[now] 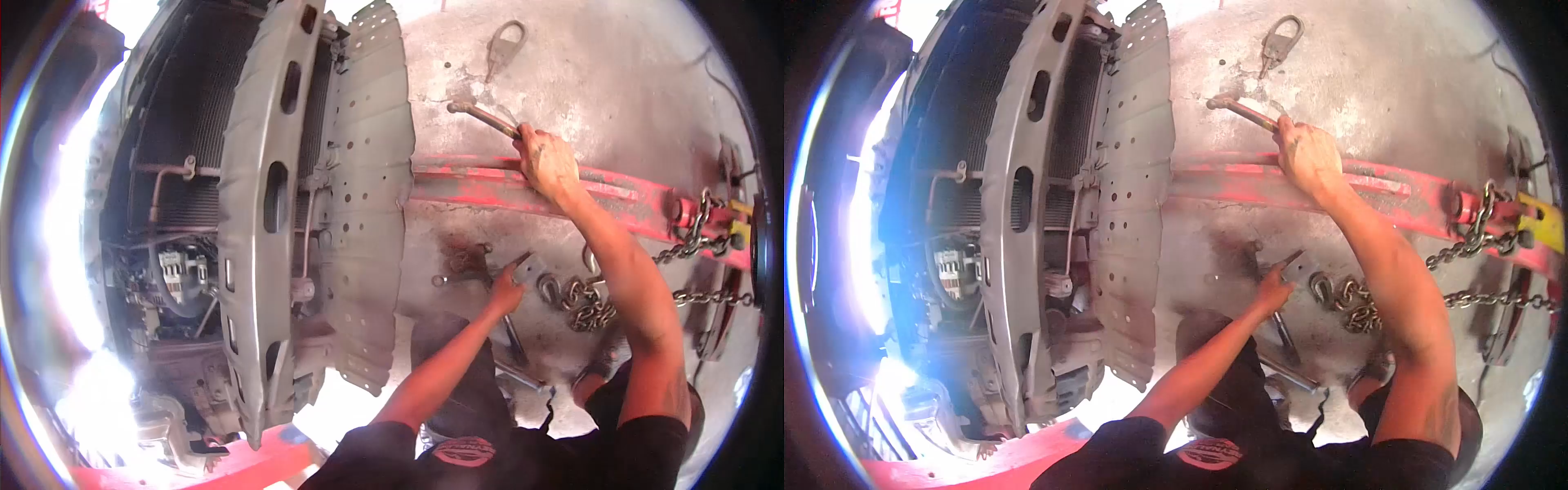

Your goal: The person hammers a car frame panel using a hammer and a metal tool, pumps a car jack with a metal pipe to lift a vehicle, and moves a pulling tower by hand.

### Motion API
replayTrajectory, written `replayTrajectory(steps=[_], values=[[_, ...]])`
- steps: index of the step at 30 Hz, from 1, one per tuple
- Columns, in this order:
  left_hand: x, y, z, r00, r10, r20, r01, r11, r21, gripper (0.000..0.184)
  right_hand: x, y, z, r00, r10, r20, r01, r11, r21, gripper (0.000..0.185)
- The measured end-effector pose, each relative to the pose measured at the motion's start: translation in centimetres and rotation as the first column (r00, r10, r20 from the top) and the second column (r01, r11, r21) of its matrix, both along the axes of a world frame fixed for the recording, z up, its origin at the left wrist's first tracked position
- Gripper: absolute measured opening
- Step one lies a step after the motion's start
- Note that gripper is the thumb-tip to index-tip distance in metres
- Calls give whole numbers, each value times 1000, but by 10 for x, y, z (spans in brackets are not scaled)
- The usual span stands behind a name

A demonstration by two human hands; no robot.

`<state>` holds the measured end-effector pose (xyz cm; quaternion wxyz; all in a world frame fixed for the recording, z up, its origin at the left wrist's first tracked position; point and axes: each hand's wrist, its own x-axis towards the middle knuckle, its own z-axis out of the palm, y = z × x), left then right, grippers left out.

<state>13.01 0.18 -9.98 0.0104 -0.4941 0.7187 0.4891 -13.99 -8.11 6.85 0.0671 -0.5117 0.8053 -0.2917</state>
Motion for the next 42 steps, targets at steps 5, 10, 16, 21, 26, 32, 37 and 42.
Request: replayTrajectory(steps=[5,10,16,21,26,32,37,42], values=[[-40,-22,241,916,19,-402,-112,971,-211,46,-7,-6,6,995,57,87,-69,988,141,20],[-23,-56,419,926,-217,-308,-211,376,-902,30,-9,-9,7,989,89,115,-113,968,223,22],[-34,-107,489,989,85,123,112,126,-986,38,-14,-8,-4,969,113,220,-134,988,83,21],[-39,-156,482,866,291,406,338,258,-905,64,-17,-3,0,949,117,291,-117,993,-18,21],[-46,-177,471,794,391,465,377,282,-882,77,-21,-10,-13,920,43,389,-9,996,-88,25],[-50,-179,474,744,412,525,402,351,-846,90,-24,-8,-13,827,28,562,53,990,-127,31],[-51,-179,475,746,376,550,424,369,-827,94,-28,-2,6,724,98,683,-11,991,-130,34],[-54,-181,482,731,349,587,453,396,-799,95,-26,4,14,687,248,683,-65,957,-282,31]])
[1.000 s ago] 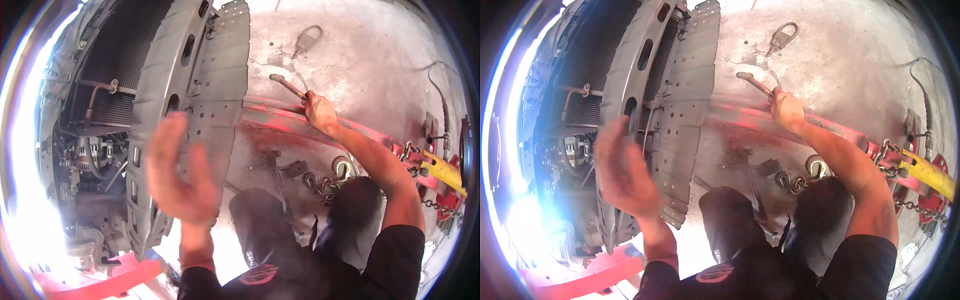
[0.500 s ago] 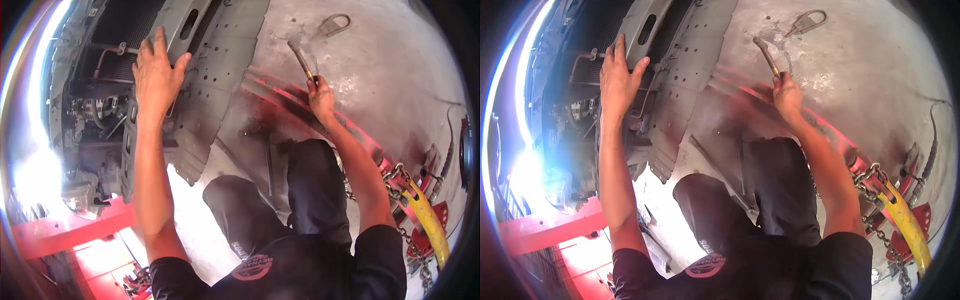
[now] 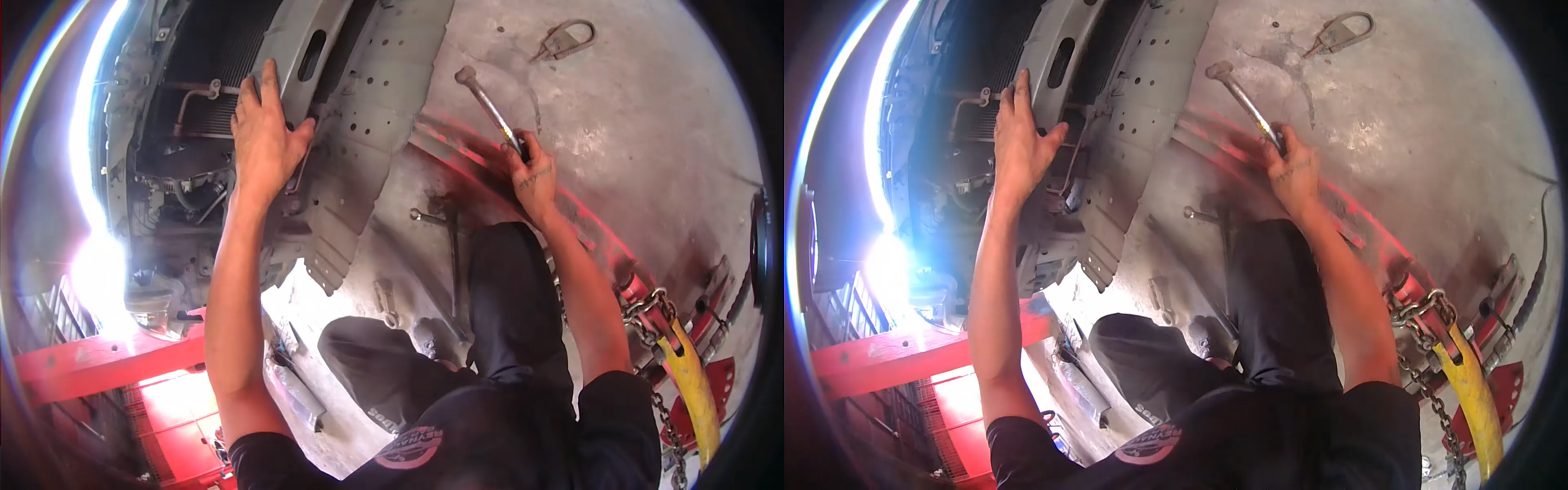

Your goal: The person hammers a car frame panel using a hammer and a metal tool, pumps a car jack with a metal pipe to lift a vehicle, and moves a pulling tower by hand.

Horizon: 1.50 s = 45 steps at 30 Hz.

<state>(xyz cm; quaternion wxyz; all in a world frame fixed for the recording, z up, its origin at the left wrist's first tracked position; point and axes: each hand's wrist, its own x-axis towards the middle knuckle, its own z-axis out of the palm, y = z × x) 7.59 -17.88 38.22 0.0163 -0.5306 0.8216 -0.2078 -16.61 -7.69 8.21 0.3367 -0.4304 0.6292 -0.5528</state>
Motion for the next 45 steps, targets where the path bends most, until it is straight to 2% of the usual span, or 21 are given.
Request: replayTrajectory(steps=[3,12,14,15,18,19,22,23,25,28,30,31,34,37,40,43,45], values=[[1,-2,1,1000,-20,15,20,1000,0,94,1,-1,3,997,24,-74,-26,999,-26,32],[-1,0,-3,1000,16,1,-16,998,-59,92,6,-7,4,994,66,-89,-68,997,-25,35],[-2,1,-3,1000,20,2,-20,998,-54,92,12,-9,22,996,82,-28,-82,997,-6,36],[-2,0,-3,1000,23,-5,-24,999,-48,92,19,-7,32,996,89,6,-89,996,9,37],[-1,-1,-3,1000,22,-18,-22,999,-34,93,55,0,36,976,124,178,-109,990,-95,39],[0,-1,-3,1000,16,-22,-16,999,-29,93,73,6,34,965,120,232,-74,978,-197,40],[-2,-3,-4,1000,21,-16,-21,999,-25,92,107,52,46,840,200,505,-293,950,111,30],[-3,-3,-4,1000,29,-10,-30,999,-24,92,121,60,46,794,181,581,-307,944,125,30],[-4,-1,-5,1000,24,-10,-25,999,-24,92,123,64,34,578,152,802,-568,781,261,30],[-3,-4,-5,999,-32,13,33,999,-42,91,128,66,-2,835,418,357,-502,844,187,28],[-9,-2,-4,1000,12,-16,-12,1000,-3,91,136,67,-17,846,529,68,-528,813,247,25],[-11,-1,-4,999,38,-32,-38,999,11,91,140,67,-24,814,575,-83,-535,798,277,24],[-7,-2,-3,1000,11,-21,-11,1000,-4,91,147,39,-22,580,801,-146,-689,578,437,25],[-5,-1,-4,998,56,10,-56,998,-33,91,163,23,-37,451,844,-290,-709,536,458,23],[-2,-2,-4,999,43,-22,-44,999,-27,92,183,7,-64,274,888,-369,-683,449,576,23],[2,-3,-4,999,4,-40,-6,999,-40,93,196,16,-105,252,804,-539,-674,545,498,21],[3,-5,-4,998,5,-63,-7,1000,-22,93,192,14,-100,193,847,-496,-674,482,560,20]])
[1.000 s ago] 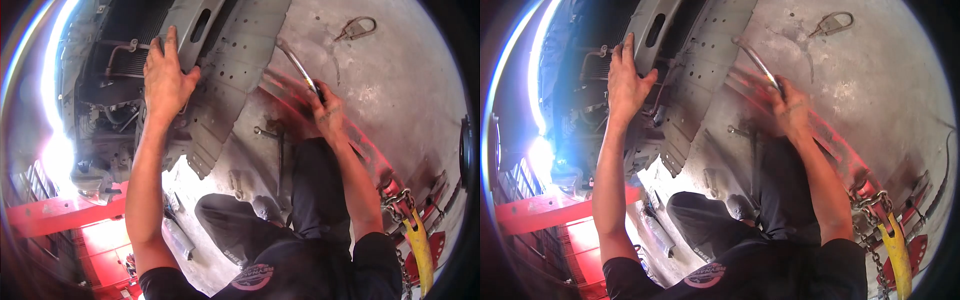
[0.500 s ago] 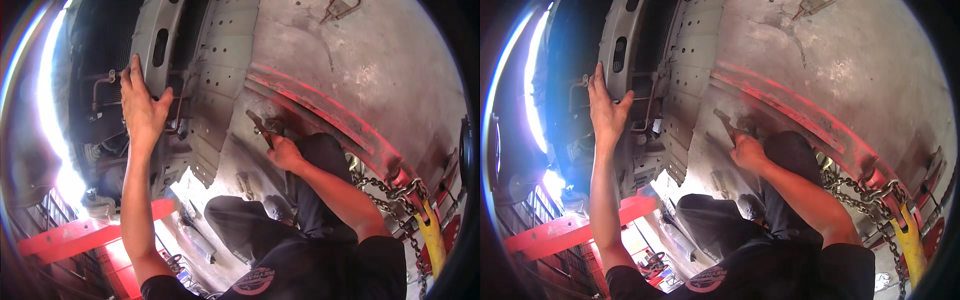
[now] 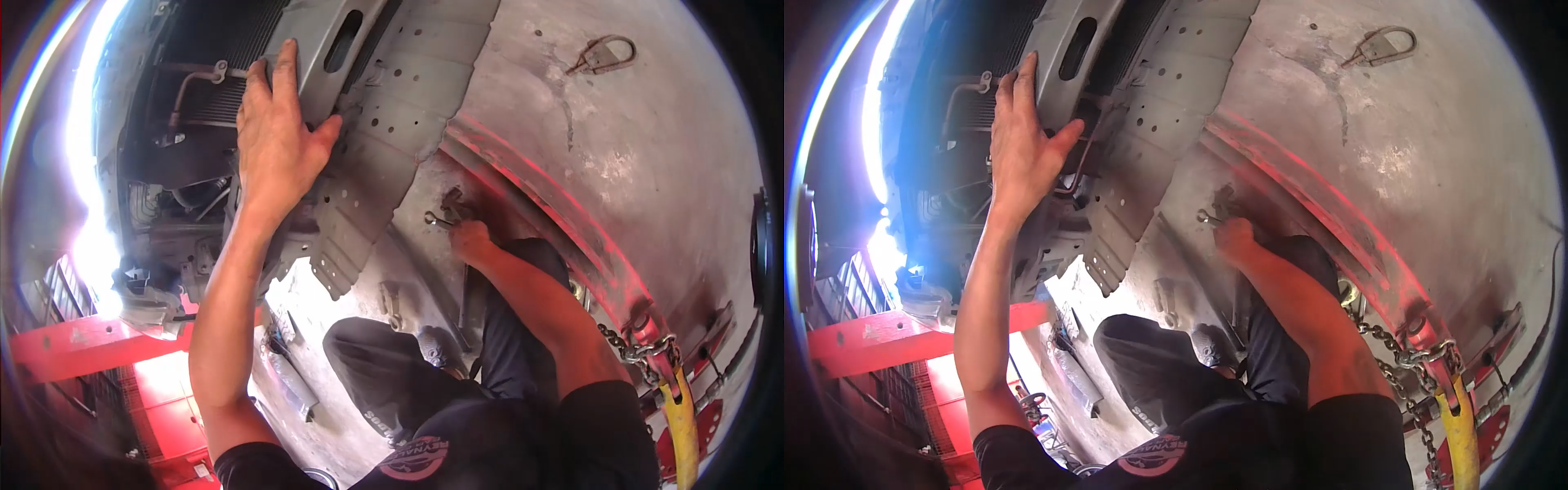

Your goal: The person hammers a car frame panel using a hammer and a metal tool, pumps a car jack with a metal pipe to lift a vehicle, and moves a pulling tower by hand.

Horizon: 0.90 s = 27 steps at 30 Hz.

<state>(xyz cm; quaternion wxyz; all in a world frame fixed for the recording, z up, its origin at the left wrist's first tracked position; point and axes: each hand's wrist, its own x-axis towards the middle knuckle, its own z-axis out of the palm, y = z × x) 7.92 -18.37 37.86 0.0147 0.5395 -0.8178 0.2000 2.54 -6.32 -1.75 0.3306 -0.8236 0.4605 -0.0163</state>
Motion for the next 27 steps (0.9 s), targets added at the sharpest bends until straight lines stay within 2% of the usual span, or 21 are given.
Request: replayTrajectory(steps=[1,4,5,6,7,8,9,10,12,14,16,18,20,21,27], values=[[-1,1,1,1000,1,16,0,1000,-15,93,-1,-3,3,1000,14,-17,-13,999,33,20],[-4,1,2,998,67,-6,-67,998,24,92,-7,-15,15,993,101,57,-100,995,-22,20],[-4,1,2,999,52,5,-53,998,25,92,-13,-21,30,972,-59,228,69,997,-36,19],[-3,-1,2,999,40,12,-41,999,21,92,-24,-34,51,897,-206,390,235,972,-26,19],[-3,-2,0,999,29,16,-29,999,19,92,-44,-53,69,742,-295,602,365,931,6,21],[-4,-1,-2,1000,23,6,-24,999,32,92,-66,-69,87,529,-358,769,477,875,80,23],[-5,-1,-2,1000,18,-3,-18,999,41,92,-89,-85,107,204,-525,826,618,724,307,24],[-7,-1,-1,1000,12,-9,-12,999,42,91,-106,-104,121,-154,-604,782,657,529,537,25],[-10,-2,-1,1000,-10,8,10,999,40,91,-121,-158,120,-626,-554,548,317,461,829,26],[-11,-1,0,1000,1,-17,0,998,55,91,-102,-225,60,-528,-780,336,-11,402,916,28],[-11,0,0,1000,15,21,-16,999,35,91,-95,-243,61,-279,-872,401,68,399,915,31],[-10,-2,-1,1000,24,20,-24,999,29,94,-83,-263,53,-212,-886,414,-114,443,889,35],[-9,-3,0,1000,29,-10,-29,998,49,97,-62,-277,42,-325,-880,346,-532,473,703,39],[-8,-4,0,1000,21,-3,-20,998,51,98,-53,-284,37,-333,-884,329,-598,468,651,39],[-4,-7,0,1000,-5,-27,7,997,79,97,-25,-301,24,-342,-881,328,-578,472,666,42]])
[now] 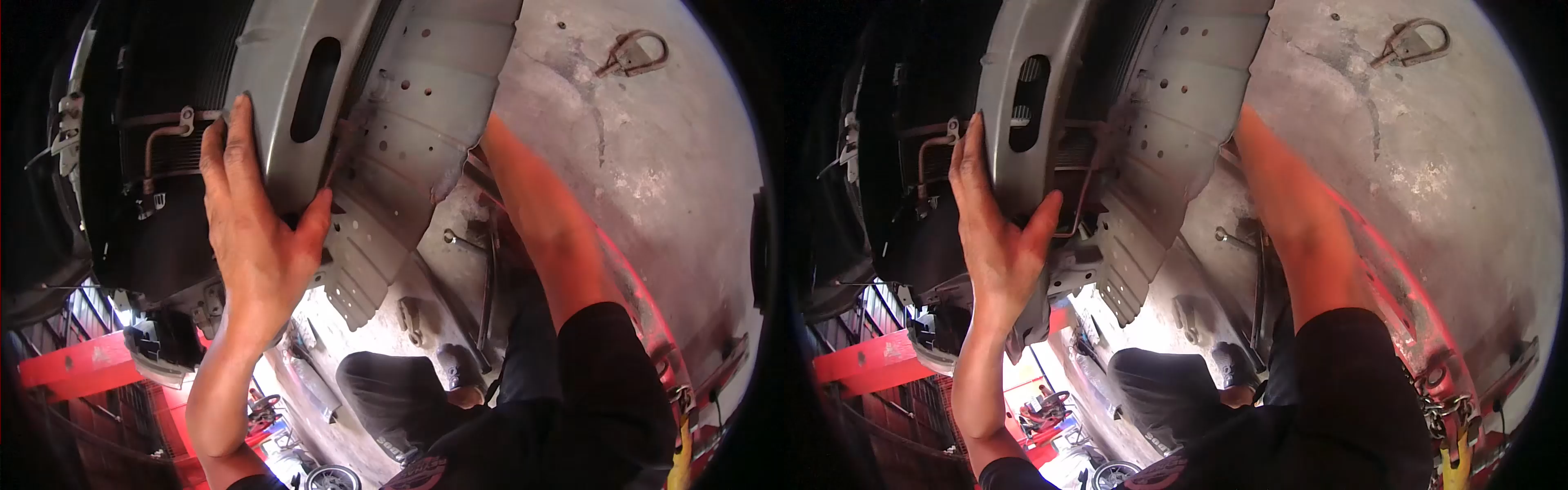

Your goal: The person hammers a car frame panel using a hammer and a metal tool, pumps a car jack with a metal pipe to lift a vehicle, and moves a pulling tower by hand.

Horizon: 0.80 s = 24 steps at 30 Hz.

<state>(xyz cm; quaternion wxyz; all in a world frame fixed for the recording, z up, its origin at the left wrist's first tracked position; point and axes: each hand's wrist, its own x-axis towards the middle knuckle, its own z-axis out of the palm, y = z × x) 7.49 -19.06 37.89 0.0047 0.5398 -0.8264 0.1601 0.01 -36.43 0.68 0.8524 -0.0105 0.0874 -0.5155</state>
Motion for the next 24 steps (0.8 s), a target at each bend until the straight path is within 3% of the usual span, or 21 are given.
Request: replayTrajectory(steps=[4,13,24], values=[[-7,1,-1,994,60,-95,-57,998,35,95,1,-7,-3,999,-15,-40,15,1000,9,43],[-5,0,-2,997,72,-21,-72,997,-7,102,21,-8,5,995,-50,-85,54,997,56,47],[-13,2,-6,999,5,-34,-3,999,40,93,8,-17,-6,975,-202,-98,214,967,140,52]])
